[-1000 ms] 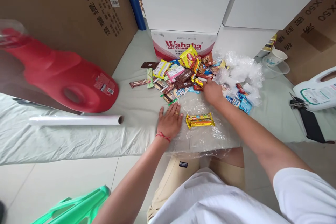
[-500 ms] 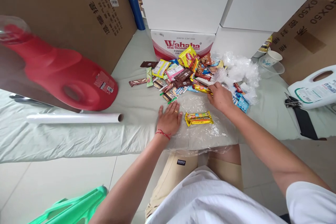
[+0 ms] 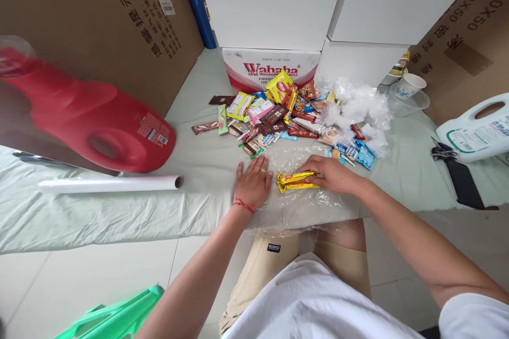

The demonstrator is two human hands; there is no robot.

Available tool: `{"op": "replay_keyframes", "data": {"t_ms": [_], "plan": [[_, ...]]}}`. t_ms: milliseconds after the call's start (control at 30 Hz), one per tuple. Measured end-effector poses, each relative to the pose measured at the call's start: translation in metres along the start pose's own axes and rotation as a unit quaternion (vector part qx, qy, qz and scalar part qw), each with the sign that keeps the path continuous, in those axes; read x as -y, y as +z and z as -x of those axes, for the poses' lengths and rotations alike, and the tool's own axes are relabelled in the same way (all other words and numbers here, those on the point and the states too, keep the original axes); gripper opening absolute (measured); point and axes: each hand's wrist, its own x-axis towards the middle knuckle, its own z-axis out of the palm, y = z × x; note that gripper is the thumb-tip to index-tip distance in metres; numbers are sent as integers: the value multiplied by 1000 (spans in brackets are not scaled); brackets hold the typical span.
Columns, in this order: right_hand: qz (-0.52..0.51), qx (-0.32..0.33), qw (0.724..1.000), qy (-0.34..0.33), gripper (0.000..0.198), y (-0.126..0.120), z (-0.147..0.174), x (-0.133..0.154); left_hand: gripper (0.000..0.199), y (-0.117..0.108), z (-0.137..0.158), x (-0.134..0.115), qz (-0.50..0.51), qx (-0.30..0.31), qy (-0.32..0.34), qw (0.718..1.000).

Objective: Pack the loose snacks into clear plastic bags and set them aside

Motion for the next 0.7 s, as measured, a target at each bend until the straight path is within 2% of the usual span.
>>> {"op": "replay_keyframes", "data": {"t_ms": [167, 267, 333, 400, 500, 600, 700], "plan": [[11, 8, 1000, 13, 34, 11, 7, -6, 59, 1, 0, 0, 8, -5, 5, 1000], [13, -8, 1000, 2, 35, 6, 2, -11, 58, 1, 0, 1, 16, -9, 6, 1000], [50, -41, 998, 21, 32, -4, -11, -17, 58, 1, 1, 2, 19, -12, 8, 1000], [123, -79, 986, 75, 31, -19, -32, -24, 58, 1, 1, 2, 18, -15, 9, 1000], [238, -114, 955, 138, 36, -45, -77, -35, 57, 2, 1, 3, 16, -16, 9, 1000], [318, -114, 935, 110, 41, -66, -127, -43, 57, 2, 1, 3, 16, -13, 10, 1000], [361, -82, 927, 63, 41, -76, -170, -51, 57, 2, 1, 4, 18, -14, 14, 1000]]}}
